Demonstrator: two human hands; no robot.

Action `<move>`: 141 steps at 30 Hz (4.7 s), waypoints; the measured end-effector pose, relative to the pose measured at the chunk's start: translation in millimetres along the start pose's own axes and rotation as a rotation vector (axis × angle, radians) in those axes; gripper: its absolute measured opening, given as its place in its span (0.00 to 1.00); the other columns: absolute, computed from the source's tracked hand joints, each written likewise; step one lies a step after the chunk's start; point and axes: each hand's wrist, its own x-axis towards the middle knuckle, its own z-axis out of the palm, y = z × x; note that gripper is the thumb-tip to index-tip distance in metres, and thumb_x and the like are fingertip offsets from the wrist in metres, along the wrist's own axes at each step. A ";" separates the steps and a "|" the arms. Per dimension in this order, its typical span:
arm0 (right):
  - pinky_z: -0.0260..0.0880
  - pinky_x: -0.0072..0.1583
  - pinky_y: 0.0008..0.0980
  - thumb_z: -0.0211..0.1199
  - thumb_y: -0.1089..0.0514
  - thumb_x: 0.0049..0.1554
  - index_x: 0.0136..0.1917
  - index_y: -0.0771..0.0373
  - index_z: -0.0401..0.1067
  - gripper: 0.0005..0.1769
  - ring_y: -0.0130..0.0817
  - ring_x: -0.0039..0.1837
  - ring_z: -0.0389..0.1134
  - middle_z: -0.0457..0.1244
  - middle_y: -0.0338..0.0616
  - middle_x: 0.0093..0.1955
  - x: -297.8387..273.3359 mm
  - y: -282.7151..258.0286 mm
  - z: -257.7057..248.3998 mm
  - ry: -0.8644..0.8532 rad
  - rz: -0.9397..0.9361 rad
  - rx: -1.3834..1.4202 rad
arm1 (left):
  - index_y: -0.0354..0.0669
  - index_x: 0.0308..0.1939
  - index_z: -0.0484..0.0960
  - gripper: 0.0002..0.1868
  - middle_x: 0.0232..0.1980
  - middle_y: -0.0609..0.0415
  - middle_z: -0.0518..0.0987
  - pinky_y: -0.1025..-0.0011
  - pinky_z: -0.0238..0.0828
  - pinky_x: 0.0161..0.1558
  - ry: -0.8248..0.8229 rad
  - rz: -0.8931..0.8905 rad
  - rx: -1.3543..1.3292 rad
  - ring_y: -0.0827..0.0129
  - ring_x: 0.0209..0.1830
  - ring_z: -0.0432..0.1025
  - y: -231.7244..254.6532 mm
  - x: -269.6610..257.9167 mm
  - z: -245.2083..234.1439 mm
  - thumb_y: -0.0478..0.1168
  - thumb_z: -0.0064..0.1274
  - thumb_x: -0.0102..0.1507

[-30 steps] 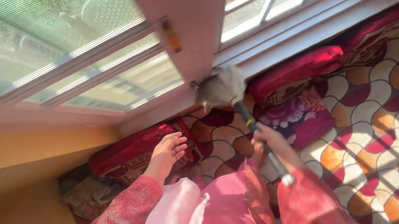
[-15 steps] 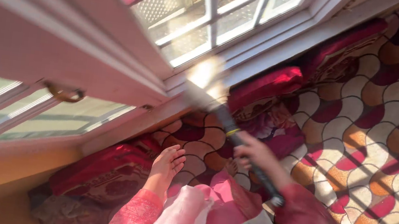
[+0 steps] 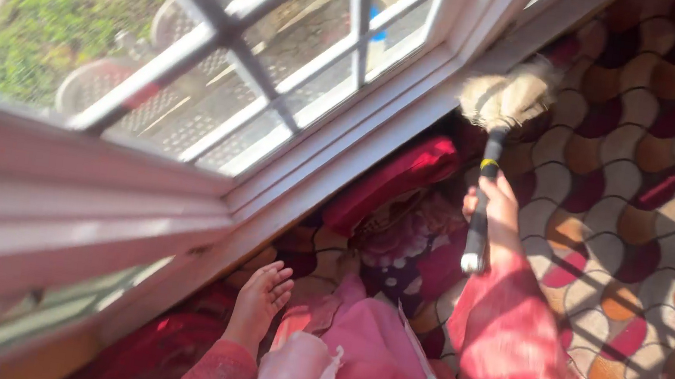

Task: Opening a door and sweeping the floor of a bedroom using a small hand broom and a dustpan

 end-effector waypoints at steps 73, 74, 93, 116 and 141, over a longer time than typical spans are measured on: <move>0.60 0.38 0.09 0.59 0.52 0.63 0.58 0.56 0.61 0.13 0.14 0.38 0.59 0.60 0.38 0.46 297.9 -201.4 -424.5 0.330 0.293 0.681 | 0.56 0.37 0.77 0.02 0.40 0.61 0.78 0.63 0.71 0.52 0.006 -0.155 -0.184 0.62 0.48 0.74 18.3 421.0 701.0 0.44 0.53 0.62; 0.61 0.38 0.09 0.59 0.52 0.64 0.57 0.58 0.62 0.13 0.12 0.38 0.59 0.61 0.37 0.47 303.3 -188.4 -429.7 0.307 0.329 0.751 | 0.56 0.37 0.78 0.04 0.40 0.60 0.80 0.66 0.72 0.47 0.012 -0.161 -0.174 0.64 0.44 0.74 21.6 421.0 702.1 0.39 0.53 0.59; 0.60 0.34 0.13 0.60 0.53 0.63 0.52 0.65 0.64 0.14 0.18 0.33 0.55 0.57 0.42 0.38 347.7 -258.1 -317.4 0.024 0.336 0.669 | 0.51 0.40 0.74 0.05 0.45 0.56 0.75 0.73 0.66 0.39 0.113 0.057 0.197 0.67 0.43 0.74 45.8 301.4 732.2 0.41 0.47 0.61; 0.79 0.41 0.17 0.65 0.49 0.59 0.51 0.65 0.67 0.18 0.26 0.44 0.70 0.64 0.46 0.47 298.0 -563.0 -137.5 -0.688 0.373 0.443 | 0.48 0.59 0.74 0.15 0.59 0.52 0.72 0.68 0.73 0.36 0.439 2.093 0.381 0.62 0.45 0.75 357.1 -258.4 829.6 0.37 0.48 0.67; 0.72 0.42 0.15 0.62 0.48 0.62 0.54 0.65 0.62 0.20 0.23 0.44 0.64 0.60 0.47 0.50 278.4 -582.8 -120.6 -0.722 0.254 0.486 | 0.56 0.52 0.74 0.28 0.82 0.54 0.53 0.42 0.44 0.77 1.209 2.039 0.478 0.54 0.85 0.43 374.6 -269.2 911.8 0.36 0.50 0.47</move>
